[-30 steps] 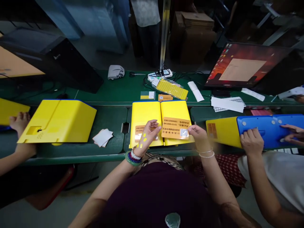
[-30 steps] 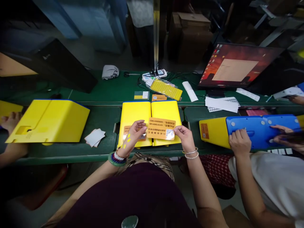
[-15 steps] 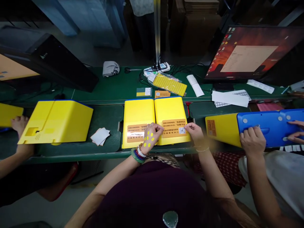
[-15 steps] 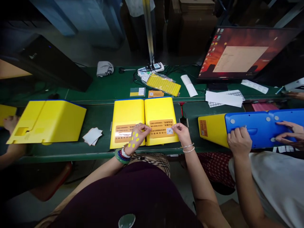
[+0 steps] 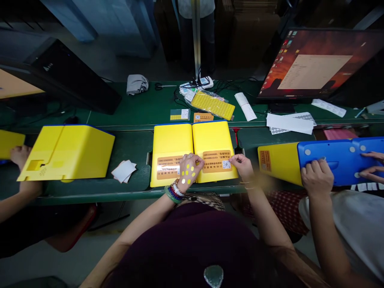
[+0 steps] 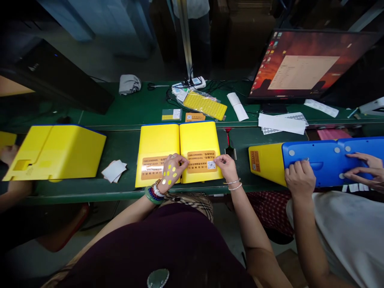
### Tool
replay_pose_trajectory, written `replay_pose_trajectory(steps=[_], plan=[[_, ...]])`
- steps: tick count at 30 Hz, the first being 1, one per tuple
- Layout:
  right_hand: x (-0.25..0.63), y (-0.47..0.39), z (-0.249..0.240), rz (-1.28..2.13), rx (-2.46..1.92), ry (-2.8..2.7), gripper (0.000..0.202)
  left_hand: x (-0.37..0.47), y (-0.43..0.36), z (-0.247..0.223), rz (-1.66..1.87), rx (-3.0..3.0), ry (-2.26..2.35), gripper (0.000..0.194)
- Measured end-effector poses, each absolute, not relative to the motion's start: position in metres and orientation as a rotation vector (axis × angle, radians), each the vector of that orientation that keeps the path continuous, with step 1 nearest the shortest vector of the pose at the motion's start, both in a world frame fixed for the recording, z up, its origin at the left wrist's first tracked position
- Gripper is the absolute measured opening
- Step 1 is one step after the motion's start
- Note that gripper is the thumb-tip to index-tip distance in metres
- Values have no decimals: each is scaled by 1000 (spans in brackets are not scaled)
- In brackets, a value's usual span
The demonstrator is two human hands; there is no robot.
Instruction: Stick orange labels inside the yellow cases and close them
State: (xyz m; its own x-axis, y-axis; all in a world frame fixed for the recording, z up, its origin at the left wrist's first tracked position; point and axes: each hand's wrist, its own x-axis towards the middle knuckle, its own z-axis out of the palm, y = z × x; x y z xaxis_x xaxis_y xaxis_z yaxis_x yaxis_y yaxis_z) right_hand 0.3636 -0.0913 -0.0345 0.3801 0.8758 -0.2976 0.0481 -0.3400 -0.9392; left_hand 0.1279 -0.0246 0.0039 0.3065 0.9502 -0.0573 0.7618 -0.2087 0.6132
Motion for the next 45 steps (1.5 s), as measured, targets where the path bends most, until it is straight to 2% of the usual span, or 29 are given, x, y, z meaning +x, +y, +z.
replay_pose_trajectory(steps=[35,45], plan=[[363,-92,-27,1016,-1774,-943,25,125,-29,7,394,2129,1466,15],[365,-94,-27,1009,-1810,-998,32,123,-29,3,394,2145,1444,16]])
